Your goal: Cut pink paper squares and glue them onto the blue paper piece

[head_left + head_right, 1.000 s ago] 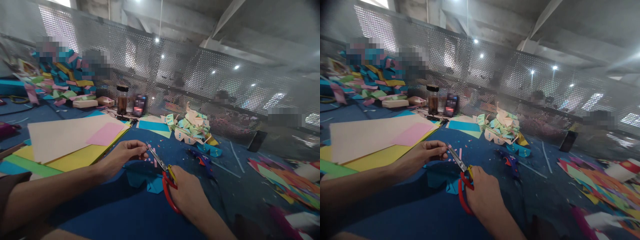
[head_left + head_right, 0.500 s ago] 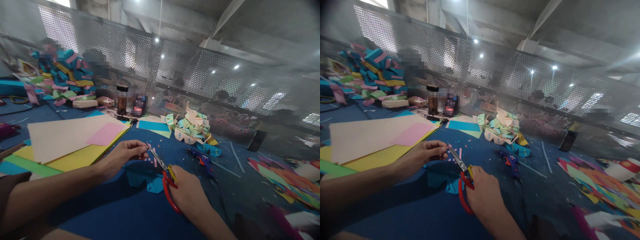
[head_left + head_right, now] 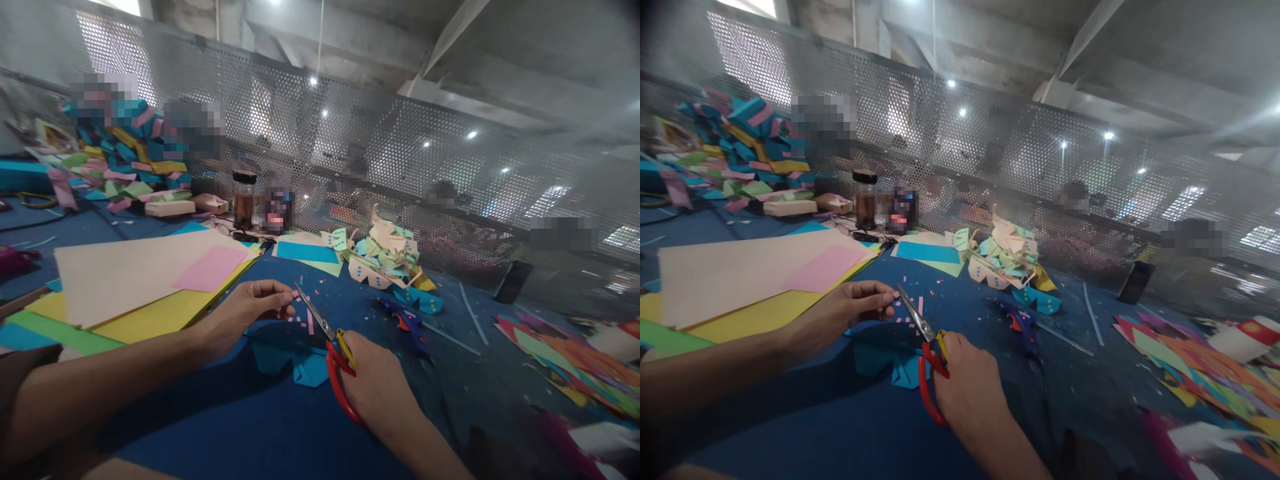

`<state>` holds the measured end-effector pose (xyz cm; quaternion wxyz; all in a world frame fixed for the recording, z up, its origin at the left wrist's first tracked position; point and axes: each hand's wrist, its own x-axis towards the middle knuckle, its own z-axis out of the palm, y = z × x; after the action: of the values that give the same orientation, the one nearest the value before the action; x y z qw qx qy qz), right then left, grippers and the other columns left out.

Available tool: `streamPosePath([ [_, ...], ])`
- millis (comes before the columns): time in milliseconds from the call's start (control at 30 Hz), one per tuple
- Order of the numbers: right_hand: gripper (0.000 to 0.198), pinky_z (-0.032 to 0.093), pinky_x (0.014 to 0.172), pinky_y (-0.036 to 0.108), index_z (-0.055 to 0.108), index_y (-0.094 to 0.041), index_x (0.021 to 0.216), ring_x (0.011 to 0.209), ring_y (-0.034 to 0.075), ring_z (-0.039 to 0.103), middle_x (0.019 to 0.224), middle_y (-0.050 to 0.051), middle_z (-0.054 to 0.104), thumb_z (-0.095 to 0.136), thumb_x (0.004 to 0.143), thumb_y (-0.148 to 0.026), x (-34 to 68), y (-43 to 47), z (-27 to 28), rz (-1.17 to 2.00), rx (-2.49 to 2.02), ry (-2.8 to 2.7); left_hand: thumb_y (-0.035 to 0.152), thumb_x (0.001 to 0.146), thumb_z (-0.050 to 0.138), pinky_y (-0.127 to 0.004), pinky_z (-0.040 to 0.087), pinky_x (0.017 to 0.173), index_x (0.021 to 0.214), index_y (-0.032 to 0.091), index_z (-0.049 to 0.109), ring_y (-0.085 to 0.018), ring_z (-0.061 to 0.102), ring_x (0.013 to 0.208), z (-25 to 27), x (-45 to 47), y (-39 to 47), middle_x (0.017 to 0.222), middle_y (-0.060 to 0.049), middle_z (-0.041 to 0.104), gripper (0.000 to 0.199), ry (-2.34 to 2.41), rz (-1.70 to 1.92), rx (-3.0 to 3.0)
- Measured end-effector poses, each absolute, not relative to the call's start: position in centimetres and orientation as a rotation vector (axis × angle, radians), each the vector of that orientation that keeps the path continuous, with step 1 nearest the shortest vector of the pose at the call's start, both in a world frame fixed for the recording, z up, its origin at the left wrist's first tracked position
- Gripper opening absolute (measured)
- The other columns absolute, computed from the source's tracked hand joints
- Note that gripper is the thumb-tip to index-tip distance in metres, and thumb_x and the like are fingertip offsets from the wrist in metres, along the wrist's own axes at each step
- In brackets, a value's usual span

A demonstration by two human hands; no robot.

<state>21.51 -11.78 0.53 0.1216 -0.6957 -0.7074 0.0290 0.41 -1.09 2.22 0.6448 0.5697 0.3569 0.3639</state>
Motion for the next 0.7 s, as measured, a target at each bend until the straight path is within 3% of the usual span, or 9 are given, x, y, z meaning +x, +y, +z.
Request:
streamPosePath([
  [700,0.012,0.024,0.053,0.029,0.053,-0.023,0.096,0.068,0.019,0.065,0.095,0.002,0.063,0.049,0.092,-0.033,21.32,-12.0,0.56,-0.012,-2.007,-2.066,0.038,0.079,0.074,-0.026,0.043,0.071,0.083,0.018,0.071,-0.014,0.058,0.073,1.94,0.3,-0.96,0.077,-0.003,0.069,0.02,0.765,0.89,1.286],
])
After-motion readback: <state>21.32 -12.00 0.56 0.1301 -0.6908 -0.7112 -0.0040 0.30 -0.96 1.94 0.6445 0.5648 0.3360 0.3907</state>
